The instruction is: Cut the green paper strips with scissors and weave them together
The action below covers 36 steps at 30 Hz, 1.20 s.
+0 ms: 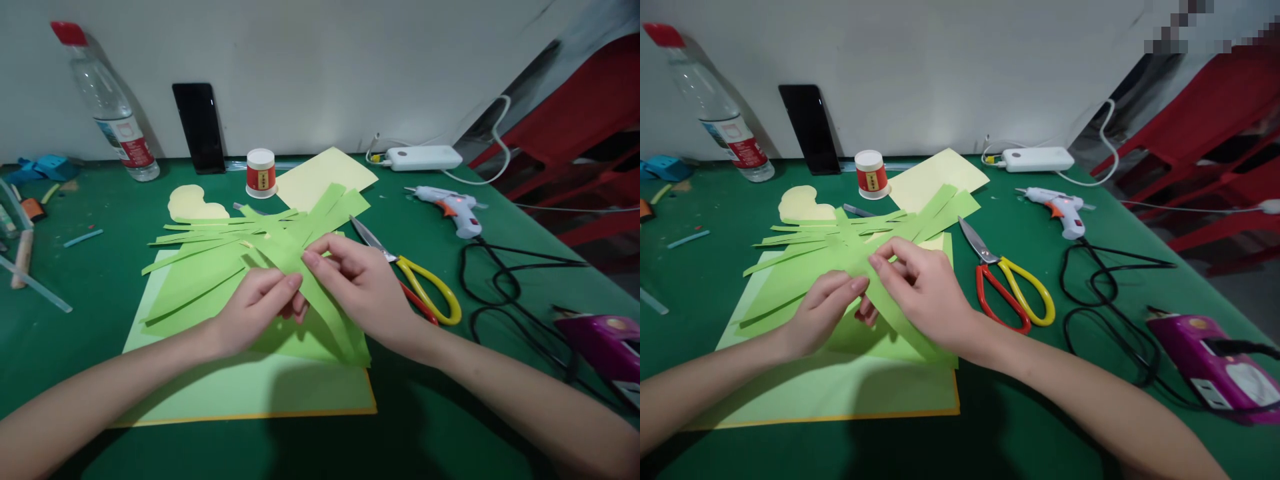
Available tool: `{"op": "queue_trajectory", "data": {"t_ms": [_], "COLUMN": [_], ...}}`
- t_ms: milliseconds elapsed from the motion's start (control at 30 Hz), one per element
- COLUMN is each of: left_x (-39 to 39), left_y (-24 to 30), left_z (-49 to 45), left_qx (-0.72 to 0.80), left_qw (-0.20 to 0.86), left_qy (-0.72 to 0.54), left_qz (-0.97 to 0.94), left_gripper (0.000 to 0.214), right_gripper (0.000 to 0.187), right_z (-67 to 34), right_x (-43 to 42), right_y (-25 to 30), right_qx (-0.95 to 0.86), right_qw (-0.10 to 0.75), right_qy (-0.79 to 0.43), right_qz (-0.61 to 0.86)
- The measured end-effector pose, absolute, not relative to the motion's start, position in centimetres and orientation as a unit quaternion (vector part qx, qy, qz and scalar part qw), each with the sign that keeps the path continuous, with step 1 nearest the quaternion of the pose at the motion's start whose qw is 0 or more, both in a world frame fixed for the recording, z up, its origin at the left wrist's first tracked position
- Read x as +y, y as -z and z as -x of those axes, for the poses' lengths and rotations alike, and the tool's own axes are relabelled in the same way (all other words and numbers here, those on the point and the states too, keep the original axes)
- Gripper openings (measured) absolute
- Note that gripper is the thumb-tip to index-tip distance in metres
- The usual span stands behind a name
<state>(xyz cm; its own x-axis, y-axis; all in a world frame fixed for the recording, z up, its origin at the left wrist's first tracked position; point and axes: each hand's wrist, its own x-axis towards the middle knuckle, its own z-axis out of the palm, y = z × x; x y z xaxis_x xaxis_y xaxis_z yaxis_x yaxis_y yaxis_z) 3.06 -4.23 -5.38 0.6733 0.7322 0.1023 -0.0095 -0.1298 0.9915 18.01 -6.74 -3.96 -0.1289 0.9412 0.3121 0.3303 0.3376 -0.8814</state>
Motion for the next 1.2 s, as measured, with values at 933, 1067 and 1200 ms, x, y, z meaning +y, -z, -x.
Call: {"op": "queue_trajectory", "data": {"t_ms": [933, 1067, 1200], "left_x": [-4.3, -4.8, -4.2], "left_y": [4.6, 4.4, 3.5], "left_z": [-3.6, -3.7, -3.0], "left_qx": [0.247, 0.278, 0.277], "left_qw": [0.522, 0.481, 0.458], "left_qy": [-0.116, -0.199, -0.307], "left_qz": [-0.808, -0.807, -0.787], "left_gripper": [0.027, 0.031, 0.031], "right_gripper": [0.034, 0.028, 0.018], "right_z": [-17.8, -18.0, -18.7], "right_x": [-6.4, -6.3, -6.1], "right_y": [3.7, 3.9, 3.4], "right_qx": [-0.554, -0.514, -0.493], "right_qw": [0.513, 0.515, 0.520], "right_qy": [-0.425, -0.522, -0.569], "right_qz": [0.500, 0.444, 0.404]}}
